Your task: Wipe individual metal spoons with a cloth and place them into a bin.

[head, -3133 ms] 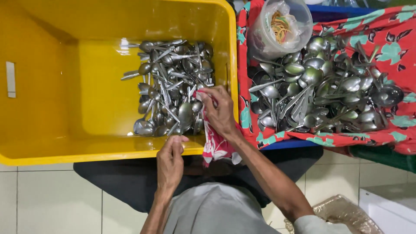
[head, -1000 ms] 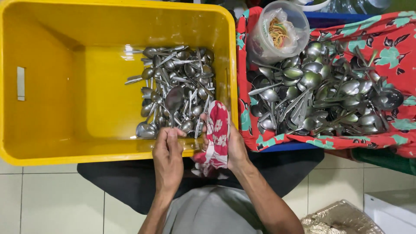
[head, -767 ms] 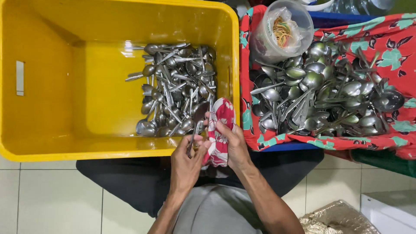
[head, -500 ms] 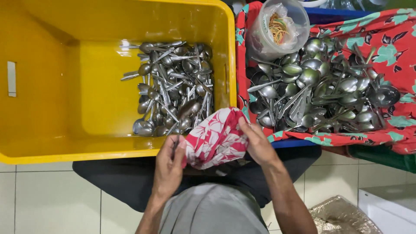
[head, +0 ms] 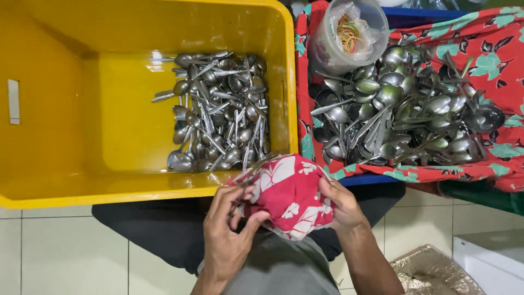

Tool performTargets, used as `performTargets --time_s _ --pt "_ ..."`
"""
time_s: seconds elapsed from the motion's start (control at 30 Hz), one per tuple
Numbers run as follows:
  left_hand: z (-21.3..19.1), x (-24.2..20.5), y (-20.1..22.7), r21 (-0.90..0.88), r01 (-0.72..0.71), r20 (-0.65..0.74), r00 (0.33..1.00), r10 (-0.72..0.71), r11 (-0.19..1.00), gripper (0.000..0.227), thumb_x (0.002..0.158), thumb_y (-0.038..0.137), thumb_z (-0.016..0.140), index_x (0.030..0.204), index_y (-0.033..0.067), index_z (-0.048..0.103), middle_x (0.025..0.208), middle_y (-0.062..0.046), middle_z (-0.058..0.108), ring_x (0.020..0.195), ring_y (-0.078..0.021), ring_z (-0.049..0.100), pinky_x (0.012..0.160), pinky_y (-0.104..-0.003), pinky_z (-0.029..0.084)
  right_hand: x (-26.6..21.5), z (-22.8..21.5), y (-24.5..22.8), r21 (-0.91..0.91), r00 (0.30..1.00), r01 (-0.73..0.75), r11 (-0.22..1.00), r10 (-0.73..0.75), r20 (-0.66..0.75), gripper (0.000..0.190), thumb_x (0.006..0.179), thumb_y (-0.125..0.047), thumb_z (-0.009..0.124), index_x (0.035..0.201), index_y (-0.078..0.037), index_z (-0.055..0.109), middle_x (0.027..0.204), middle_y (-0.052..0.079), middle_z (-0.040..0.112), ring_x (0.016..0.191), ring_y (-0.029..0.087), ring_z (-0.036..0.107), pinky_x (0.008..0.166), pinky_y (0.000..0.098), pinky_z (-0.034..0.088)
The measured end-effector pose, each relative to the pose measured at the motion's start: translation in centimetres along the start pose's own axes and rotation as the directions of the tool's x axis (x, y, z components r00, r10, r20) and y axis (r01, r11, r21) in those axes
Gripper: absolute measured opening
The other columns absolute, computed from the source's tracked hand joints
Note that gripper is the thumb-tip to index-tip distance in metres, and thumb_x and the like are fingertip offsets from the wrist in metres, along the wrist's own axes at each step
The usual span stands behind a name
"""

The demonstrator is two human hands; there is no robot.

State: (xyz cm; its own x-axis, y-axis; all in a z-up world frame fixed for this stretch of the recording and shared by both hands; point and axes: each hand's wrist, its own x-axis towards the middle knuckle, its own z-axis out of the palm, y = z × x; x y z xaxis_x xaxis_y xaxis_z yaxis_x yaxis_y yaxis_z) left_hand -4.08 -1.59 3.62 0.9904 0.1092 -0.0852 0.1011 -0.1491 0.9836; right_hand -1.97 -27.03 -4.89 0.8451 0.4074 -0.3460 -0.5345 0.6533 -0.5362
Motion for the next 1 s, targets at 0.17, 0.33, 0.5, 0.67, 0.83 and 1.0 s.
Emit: performTargets --time_s 0.17,0.33,0.5,0.67,0.83,1.0 --pt "0.0 0.7 -1.8 -0.157 0.068 0.113 0.992 -0.051 0.985 0.018 0.085 -0.006 0.071 0.101 -0.0005 0.063 0.113 -0.006 0.062 0.071 -0.0084 0.049 0.059 -0.021 0.044 -1.9 -4.7 -0.7 -0.056 0.995 0.062 0.997 -0.066 -0.081 0.041 0.101 -0.017 0.058 0.129 0.013 0.055 0.111 0.021 0.071 0.088 0.023 0.069 0.078 0.0313 0.053" --pt "-2.9 0.9 0.9 -0.024 0.097 0.088 0.992 -0.094 0.995 0.003 0.095 0.006 0.063 0.096 0.003 0.061 0.075 -0.001 0.062 0.059 -0.0085 0.046 0.053 -0.025 0.04 -1.1 0.6 -6.6 -0.639 0.996 0.067 0.766 -0.014 0.087 0.032 0.098 -0.017 0.051 0.068 -0.007 0.055 0.063 -0.001 0.054 0.051 0.01 0.039 0.05 0.0263 0.034" --pt "-3.5 -0.8 5.0 0.165 -0.173 0.446 0.891 0.083 0.971 0.021 0.086 0.009 0.069 0.106 0.0064 0.062 0.074 -0.006 0.076 0.049 -0.0176 0.07 0.049 -0.032 0.056 0.1 5.6 -9.8 -0.906 0.888 0.334 0.259 0.236 0.395 0.039 0.089 -0.023 0.064 0.124 -0.007 0.07 0.139 0.015 0.064 0.128 0.032 0.062 0.11 0.0517 0.047" --pt "-2.4 1.7 5.9 -0.095 0.095 0.332 0.942 -0.058 0.991 0.007 0.094 0.006 0.06 0.101 0.0053 0.06 0.078 -0.001 0.062 0.057 -0.0095 0.047 0.05 -0.024 0.039 4.3 6.4 -3.5 -0.705 0.733 0.279 0.652 0.329 0.595 0.035 0.101 -0.031 0.063 0.122 -0.003 0.057 0.124 0.012 0.051 0.113 0.028 0.046 0.099 0.0443 0.04" --pt "-3.0 3.8 0.1 0.053 0.206 0.02 0.978 -0.207 0.977 0.024 0.102 0.026 0.049 0.113 0.0086 0.061 0.088 -0.002 0.065 0.069 -0.0117 0.056 0.062 -0.03 0.047 4.7 6.3 1.6 -0.71 0.975 0.084 0.699 0.091 0.205 0.015 0.101 -0.014 0.061 0.089 -0.004 0.063 0.076 -0.001 0.057 0.062 0.009 0.045 0.055 0.0251 0.039" --pt "-2.6 2.6 -2.8 -0.286 0.399 0.075 0.916 -0.395 0.871 0.027 0.107 0.022 0.043 0.106 0.0046 0.064 0.063 0.003 0.04 0.047 -0.0058 0.029 0.04 -0.023 0.025 5.3 12.4 -1.0 -0.856 0.829 0.207 0.473 -0.549 -0.103 0.032 0.1 -0.006 0.054 0.131 0.0 0.054 0.106 0.007 0.07 0.083 0.013 0.065 0.073 0.0247 0.053"
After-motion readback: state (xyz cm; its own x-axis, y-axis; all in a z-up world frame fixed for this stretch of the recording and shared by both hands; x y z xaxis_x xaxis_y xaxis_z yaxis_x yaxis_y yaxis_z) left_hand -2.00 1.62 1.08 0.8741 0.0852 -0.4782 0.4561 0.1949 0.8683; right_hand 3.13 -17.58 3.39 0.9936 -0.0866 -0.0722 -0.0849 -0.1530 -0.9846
